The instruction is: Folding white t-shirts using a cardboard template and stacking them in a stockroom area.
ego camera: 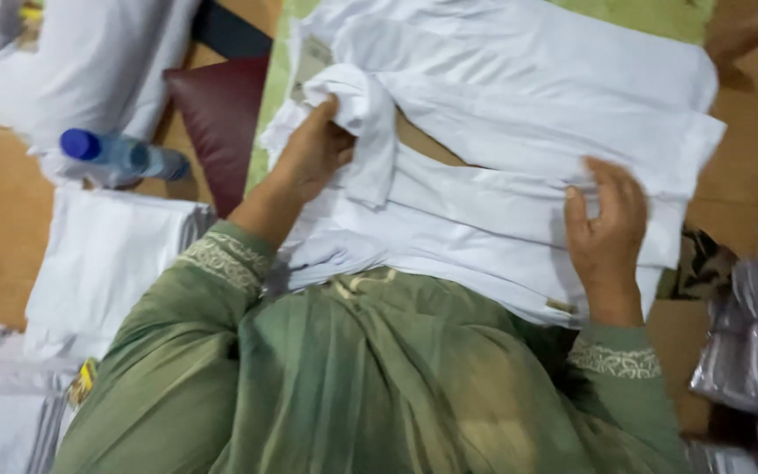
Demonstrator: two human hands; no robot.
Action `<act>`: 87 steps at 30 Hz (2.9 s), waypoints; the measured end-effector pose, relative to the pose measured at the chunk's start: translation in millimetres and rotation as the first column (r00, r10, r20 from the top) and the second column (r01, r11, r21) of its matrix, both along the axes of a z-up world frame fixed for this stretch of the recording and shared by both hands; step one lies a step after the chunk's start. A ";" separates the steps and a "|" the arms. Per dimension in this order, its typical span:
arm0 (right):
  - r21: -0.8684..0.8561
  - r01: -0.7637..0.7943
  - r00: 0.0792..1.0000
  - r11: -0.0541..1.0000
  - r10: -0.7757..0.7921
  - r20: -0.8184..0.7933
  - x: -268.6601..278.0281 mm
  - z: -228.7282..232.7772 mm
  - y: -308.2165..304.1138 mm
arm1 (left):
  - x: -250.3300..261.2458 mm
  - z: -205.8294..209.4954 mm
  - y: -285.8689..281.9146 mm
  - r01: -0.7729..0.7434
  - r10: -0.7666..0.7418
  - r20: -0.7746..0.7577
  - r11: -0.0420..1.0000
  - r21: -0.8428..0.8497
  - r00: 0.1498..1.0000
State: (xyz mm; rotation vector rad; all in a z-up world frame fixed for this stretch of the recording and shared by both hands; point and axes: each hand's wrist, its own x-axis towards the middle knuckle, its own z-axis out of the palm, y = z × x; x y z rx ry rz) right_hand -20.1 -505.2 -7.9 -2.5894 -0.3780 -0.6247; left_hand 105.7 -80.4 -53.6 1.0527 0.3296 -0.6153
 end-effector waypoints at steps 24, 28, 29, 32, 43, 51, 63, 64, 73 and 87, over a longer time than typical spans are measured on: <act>0.881 0.280 0.960 -0.381 0.130 -0.249 116.0 90.6 55.2 | -1.9 16.1 -7.9 -0.207 0.208 0.024 0.977 -0.043 0.978; 0.928 0.360 0.931 -0.098 0.099 -0.351 68.0 90.3 -8.9 | -5.9 18.6 -6.0 -0.305 0.306 0.006 0.949 -0.076 0.952; 0.656 0.186 0.979 0.731 -0.081 -0.188 46.9 88.7 -27.3 | -9.4 20.4 -4.8 -0.298 0.302 0.029 0.950 -0.088 0.953; 0.124 0.354 0.920 0.927 -0.320 -0.226 23.1 45.6 -74.5 | -14.3 7.4 2.1 -0.318 0.321 0.017 0.943 -0.099 0.947; 0.343 0.408 0.905 0.846 -0.326 -0.273 -67.4 -11.3 -102.0 | -27.5 8.8 13.1 -0.304 0.303 -0.037 0.950 -0.070 0.952; -0.134 0.165 0.959 0.977 -0.191 -0.210 -80.0 14.4 -45.3 | -30.1 17.1 12.5 -0.264 0.265 0.018 0.963 -0.050 0.964; -0.130 0.492 0.752 0.861 -0.495 -0.436 -89.7 49.8 -30.1 | -32.3 22.6 11.7 -0.239 0.239 0.040 0.971 -0.015 0.970; -0.128 0.490 0.752 0.862 -0.493 -0.437 -89.5 48.7 -31.9 | -32.2 22.1 11.6 -0.241 0.241 0.041 0.971 -0.013 0.970; -0.057 0.643 0.583 0.764 -0.536 -0.610 -83.4 37.1 -41.5 | -31.3 25.9 11.1 -0.246 0.246 0.026 0.969 -0.001 0.969; 0.675 0.648 0.751 0.353 -0.443 -0.489 -52.3 -37.8 -87.5 | -29.8 21.8 11.4 -0.249 0.249 0.008 0.969 -0.006 0.969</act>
